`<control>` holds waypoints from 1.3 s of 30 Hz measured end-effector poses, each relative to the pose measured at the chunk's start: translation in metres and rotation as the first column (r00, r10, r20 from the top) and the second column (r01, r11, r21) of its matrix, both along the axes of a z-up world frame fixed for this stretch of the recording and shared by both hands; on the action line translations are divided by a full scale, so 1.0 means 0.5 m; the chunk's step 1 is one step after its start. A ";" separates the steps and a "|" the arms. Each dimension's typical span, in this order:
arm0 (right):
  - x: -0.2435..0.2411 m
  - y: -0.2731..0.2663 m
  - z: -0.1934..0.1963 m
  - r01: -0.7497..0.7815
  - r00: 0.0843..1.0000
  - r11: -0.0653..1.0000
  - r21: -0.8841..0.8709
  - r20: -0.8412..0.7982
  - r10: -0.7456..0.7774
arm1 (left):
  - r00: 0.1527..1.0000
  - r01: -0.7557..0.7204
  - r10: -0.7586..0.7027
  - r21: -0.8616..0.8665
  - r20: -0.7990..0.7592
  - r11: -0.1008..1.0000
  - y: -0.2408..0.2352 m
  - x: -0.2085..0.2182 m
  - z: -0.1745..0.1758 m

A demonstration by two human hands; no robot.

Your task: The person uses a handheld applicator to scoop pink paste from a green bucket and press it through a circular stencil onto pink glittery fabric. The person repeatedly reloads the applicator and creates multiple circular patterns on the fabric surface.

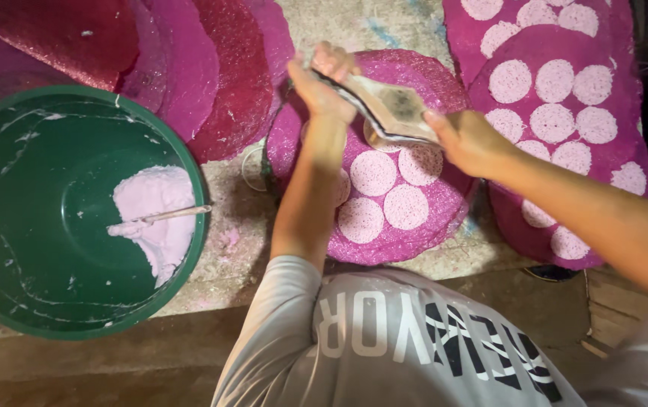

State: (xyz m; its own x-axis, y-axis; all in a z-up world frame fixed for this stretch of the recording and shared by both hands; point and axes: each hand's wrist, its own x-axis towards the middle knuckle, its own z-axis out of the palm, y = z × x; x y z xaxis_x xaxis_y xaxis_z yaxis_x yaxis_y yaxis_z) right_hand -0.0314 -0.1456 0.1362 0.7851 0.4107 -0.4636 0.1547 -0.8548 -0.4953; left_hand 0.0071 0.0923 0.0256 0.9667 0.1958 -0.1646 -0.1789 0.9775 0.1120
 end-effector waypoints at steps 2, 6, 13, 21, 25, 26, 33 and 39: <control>0.014 -0.010 0.021 0.030 0.998 0.988 -0.154 -0.045 -0.037 | 0.999 -0.003 0.001 -0.043 -0.047 0.999 -0.025 0.007 0.002; 0.025 -0.016 0.027 0.079 0.996 0.964 -0.254 0.056 -0.067 | 0.999 -0.024 0.021 -0.064 -0.046 0.998 -0.030 0.041 0.020; 0.019 -0.038 -0.009 -0.033 0.966 0.999 -0.010 0.258 0.034 | 0.997 -0.030 0.032 0.031 -0.072 0.999 -0.029 0.053 0.035; 0.042 -0.072 -0.049 0.113 0.973 0.982 0.151 0.185 -0.141 | 0.996 0.089 -0.092 0.146 0.011 0.985 -0.015 0.062 0.059; 0.024 -0.101 -0.081 0.124 0.973 0.943 0.310 0.150 -0.177 | 0.763 0.642 -0.373 0.553 -0.528 0.531 -0.015 -0.015 0.010; 0.021 -0.103 -0.091 0.167 0.969 0.929 0.331 0.120 -0.217 | 0.660 0.751 -0.404 0.550 -0.633 0.366 -0.026 -0.030 -0.005; 0.013 -0.078 -0.154 0.239 0.902 0.753 0.613 0.146 -0.406 | 0.803 0.592 -0.282 0.758 -0.525 0.275 -0.021 -0.103 -0.056; -0.044 -0.136 -0.166 0.432 0.833 0.637 0.639 -0.011 -0.554 | 0.988 0.118 0.004 0.740 -0.154 -0.662 -0.009 -0.194 -0.041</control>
